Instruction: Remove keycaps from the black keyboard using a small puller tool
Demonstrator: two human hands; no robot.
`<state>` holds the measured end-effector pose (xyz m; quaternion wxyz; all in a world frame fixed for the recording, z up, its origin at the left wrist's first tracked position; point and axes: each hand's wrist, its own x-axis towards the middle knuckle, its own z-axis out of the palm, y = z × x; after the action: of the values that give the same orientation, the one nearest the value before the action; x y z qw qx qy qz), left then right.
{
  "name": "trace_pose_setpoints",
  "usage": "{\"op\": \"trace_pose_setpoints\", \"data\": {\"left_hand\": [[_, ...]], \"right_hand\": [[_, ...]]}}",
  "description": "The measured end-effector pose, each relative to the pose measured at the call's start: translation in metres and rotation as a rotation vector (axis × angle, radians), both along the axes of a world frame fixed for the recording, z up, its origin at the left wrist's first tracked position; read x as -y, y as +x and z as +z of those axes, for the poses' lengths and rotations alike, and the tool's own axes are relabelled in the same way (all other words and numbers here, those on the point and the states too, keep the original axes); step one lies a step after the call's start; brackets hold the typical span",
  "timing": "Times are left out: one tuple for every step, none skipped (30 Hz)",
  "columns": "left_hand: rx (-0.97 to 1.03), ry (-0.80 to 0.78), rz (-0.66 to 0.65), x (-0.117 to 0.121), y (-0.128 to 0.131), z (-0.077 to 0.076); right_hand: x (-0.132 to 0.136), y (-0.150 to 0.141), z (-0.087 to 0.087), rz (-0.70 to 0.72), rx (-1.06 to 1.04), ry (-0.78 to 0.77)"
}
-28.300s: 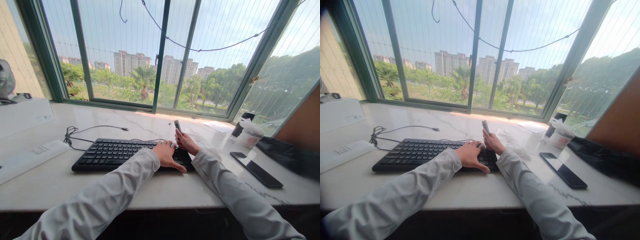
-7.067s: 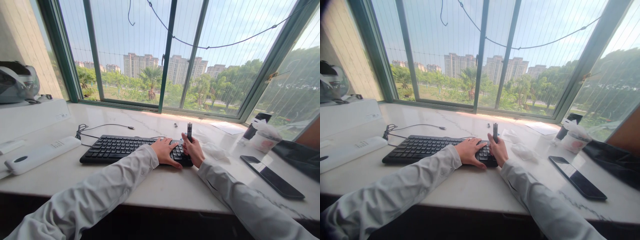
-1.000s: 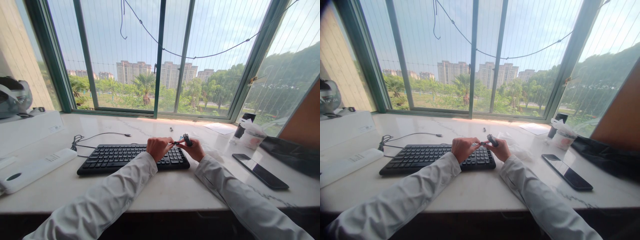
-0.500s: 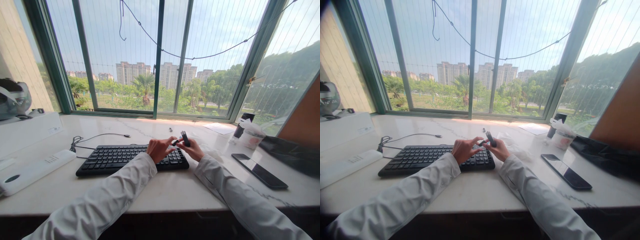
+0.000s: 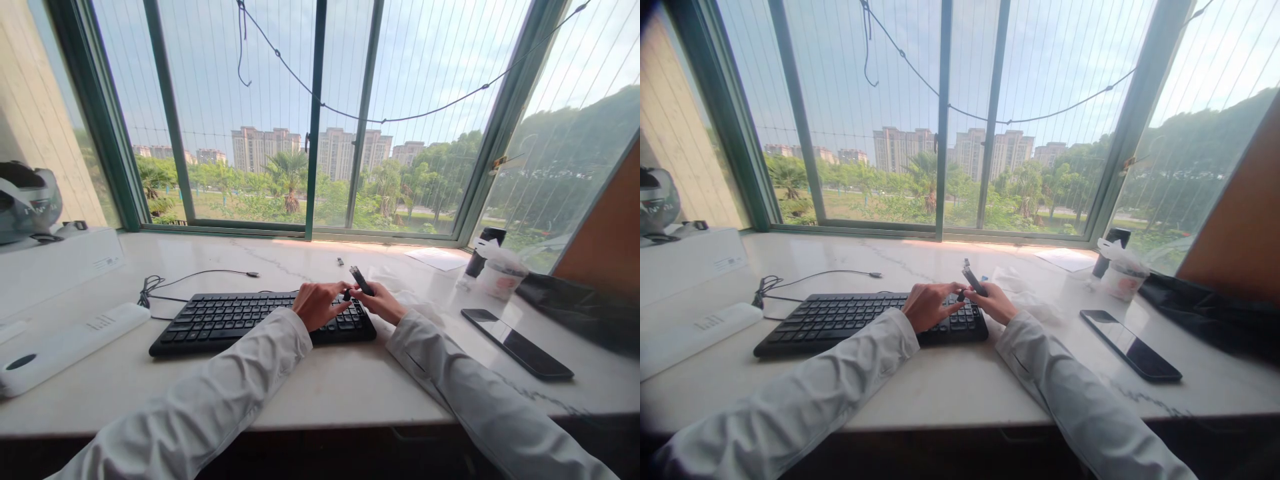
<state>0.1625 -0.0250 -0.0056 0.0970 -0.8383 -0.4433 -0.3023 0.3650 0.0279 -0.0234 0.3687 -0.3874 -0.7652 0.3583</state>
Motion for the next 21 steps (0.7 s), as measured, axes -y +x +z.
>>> {"op": "trace_pose_setpoints", "data": {"left_hand": [[0.017,-0.007,0.001,-0.0001,0.0001,0.0005],[0.037,-0.014,0.0,0.0001,0.0001,0.0012],[0.056,-0.02,-0.003,0.0003,0.0003,0.0021],[0.073,-0.025,-0.005,0.0006,0.0004,0.0031],[0.087,-0.029,-0.007,0.0008,0.0005,0.004],[0.097,-0.033,-0.009,0.001,0.0007,0.0048],[0.102,-0.038,-0.011,0.0011,0.0007,0.0054],[0.103,-0.044,-0.013,0.0009,0.0008,0.0057],[0.101,-0.048,-0.013,0.0007,0.0008,0.0056],[0.095,-0.049,-0.014,0.0002,0.0008,0.0053],[0.086,-0.046,-0.018,-0.0003,0.0007,0.0046],[0.077,-0.04,-0.024,-0.001,0.0007,0.0038],[0.069,-0.032,-0.033,-0.0016,0.0006,0.0028],[0.061,-0.025,-0.043,-0.0023,0.0006,0.0019],[0.056,-0.018,-0.052,-0.0028,0.0006,0.001],[0.051,-0.015,-0.058,-0.0033,0.0007,0.0002],[0.047,-0.014,-0.06,-0.0034,0.0008,-0.0003],[0.044,-0.015,-0.057,-0.0034,0.001,-0.0005],[0.041,-0.017,-0.051,-0.0031,0.0011,-0.0004],[0.039,-0.018,-0.045,-0.0025,0.0013,0.0],[0.036,-0.019,-0.039,-0.0016,0.0014,0.0007]], "right_hand": [[0.0004,-0.0004,0.0003,0.006,-0.006,-0.014],[0.001,-0.0008,0.0008,0.013,-0.013,-0.032],[0.0018,-0.0013,0.0014,0.023,-0.02,-0.051],[0.0027,-0.0018,0.0021,0.035,-0.027,-0.07],[0.0038,-0.0023,0.003,0.048,-0.032,-0.088],[0.0049,-0.0027,0.0038,0.062,-0.036,-0.104],[0.006,-0.003,0.0046,0.076,-0.036,-0.119],[0.007,-0.0032,0.0053,0.088,-0.034,-0.132],[0.0078,-0.0032,0.0058,0.101,-0.029,-0.144],[0.0084,-0.0029,0.0061,0.113,-0.021,-0.154],[0.0087,-0.0025,0.0063,0.127,-0.012,-0.159],[0.0089,-0.0019,0.0063,0.141,-0.001,-0.16],[0.0088,-0.0012,0.0062,0.156,0.011,-0.157],[0.0085,-0.0005,0.006,0.169,0.023,-0.151],[0.0082,0.0001,0.0057,0.179,0.033,-0.144],[0.0079,0.0007,0.0055,0.185,0.04,-0.137],[0.0076,0.0011,0.0053,0.189,0.044,-0.133],[0.0074,0.0015,0.0051,0.19,0.046,-0.131],[0.0072,0.0016,0.005,0.191,0.047,-0.132],[0.0072,0.0017,0.005,0.192,0.045,-0.134],[0.0073,0.0015,0.005,0.192,0.042,-0.136]]}}
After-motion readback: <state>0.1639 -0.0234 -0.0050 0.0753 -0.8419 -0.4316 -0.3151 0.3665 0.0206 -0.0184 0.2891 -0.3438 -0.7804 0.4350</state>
